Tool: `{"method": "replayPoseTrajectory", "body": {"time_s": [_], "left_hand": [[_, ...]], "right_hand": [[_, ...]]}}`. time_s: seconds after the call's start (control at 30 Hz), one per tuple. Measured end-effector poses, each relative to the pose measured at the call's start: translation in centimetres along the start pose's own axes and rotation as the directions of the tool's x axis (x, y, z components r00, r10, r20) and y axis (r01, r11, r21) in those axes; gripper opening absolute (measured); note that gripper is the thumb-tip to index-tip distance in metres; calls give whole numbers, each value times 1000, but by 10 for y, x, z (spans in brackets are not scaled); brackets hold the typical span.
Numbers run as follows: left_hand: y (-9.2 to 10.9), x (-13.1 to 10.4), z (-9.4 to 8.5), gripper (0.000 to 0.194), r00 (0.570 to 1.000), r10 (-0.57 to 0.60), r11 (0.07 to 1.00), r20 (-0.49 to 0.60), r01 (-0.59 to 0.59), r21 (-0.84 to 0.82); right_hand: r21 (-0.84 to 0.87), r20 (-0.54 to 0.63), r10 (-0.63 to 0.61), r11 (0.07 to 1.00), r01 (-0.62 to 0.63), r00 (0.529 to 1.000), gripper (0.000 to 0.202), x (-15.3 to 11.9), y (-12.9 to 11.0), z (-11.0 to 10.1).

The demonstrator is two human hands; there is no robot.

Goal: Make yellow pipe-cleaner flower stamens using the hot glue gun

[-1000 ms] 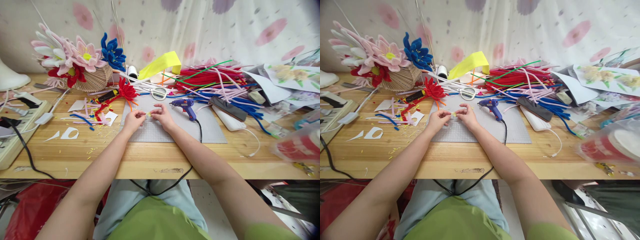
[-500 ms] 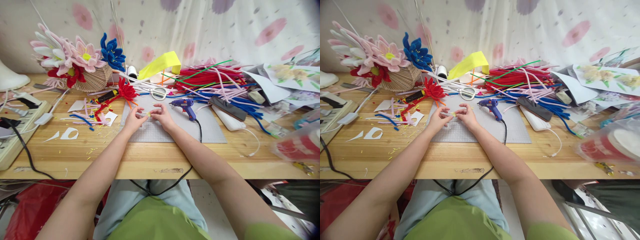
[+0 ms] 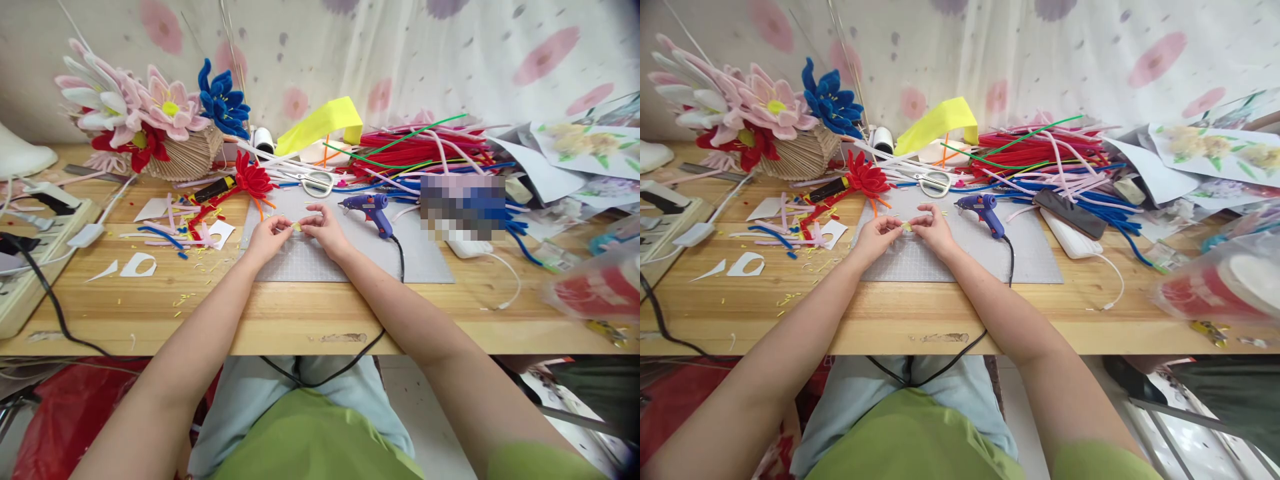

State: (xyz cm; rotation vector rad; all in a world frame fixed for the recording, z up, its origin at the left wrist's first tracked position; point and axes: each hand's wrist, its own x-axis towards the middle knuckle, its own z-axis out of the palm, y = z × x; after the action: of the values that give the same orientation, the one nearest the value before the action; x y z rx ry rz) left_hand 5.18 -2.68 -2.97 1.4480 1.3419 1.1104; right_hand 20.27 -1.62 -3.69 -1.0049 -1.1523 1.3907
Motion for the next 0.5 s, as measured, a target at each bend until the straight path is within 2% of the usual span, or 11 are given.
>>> {"method": "replayPoseTrajectory", "body": {"time_s": [0.3, 0.5], "left_hand": [[-6, 3, 0, 16, 999, 11, 999, -30, -10, 33], [-1, 1, 0, 11, 999, -11, 999, -42, 13, 45]], "right_hand": [[-36, 16, -11, 999, 12, 1000, 52, -2, -2, 2], [-145, 39, -54, 988, 59, 998, 52, -3, -1, 4]]}}
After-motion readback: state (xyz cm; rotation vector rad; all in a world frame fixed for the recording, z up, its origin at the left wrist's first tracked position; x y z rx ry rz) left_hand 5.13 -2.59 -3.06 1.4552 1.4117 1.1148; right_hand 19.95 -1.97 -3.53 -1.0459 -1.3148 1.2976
